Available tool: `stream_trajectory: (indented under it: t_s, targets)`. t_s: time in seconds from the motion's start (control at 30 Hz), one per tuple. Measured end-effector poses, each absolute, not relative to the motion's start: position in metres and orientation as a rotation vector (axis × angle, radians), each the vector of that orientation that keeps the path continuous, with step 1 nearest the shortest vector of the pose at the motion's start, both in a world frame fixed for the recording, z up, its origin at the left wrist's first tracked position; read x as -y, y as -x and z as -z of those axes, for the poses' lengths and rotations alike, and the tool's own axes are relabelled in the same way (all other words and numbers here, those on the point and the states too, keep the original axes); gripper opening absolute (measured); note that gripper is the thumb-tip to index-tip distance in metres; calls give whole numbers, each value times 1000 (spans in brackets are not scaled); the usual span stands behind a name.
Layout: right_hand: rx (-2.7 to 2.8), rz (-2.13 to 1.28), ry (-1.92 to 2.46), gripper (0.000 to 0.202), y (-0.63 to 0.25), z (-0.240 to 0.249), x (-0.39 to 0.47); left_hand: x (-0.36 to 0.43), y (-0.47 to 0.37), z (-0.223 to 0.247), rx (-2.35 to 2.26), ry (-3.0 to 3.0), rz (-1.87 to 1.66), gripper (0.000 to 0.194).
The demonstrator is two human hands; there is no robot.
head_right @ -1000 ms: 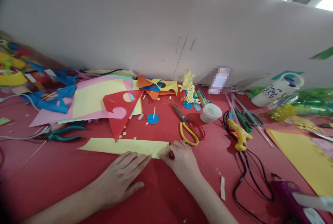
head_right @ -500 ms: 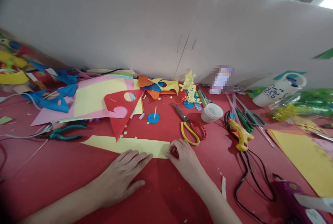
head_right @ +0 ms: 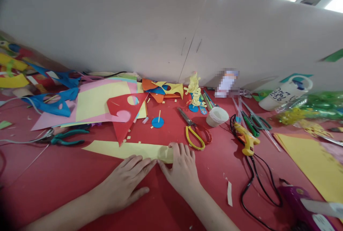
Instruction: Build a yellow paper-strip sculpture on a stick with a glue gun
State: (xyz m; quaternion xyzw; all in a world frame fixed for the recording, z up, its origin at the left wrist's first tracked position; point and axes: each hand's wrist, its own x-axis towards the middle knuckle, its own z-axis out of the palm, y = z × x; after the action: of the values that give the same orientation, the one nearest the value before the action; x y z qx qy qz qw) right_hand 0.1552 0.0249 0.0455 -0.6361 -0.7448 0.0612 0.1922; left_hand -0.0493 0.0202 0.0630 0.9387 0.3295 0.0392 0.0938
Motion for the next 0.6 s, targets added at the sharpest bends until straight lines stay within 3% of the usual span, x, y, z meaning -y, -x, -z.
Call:
stream_trajectory:
  t_s: [0.47, 0.6]
  targets:
    - [2069, -920, 1518, 39, -201, -65, -36, -20, 49, -62, -966, -2763, -172, 54]
    - [1910, -786, 1488, 15, -187, -64, -38, -20, 50, -63, -964, -2745, -190, 55]
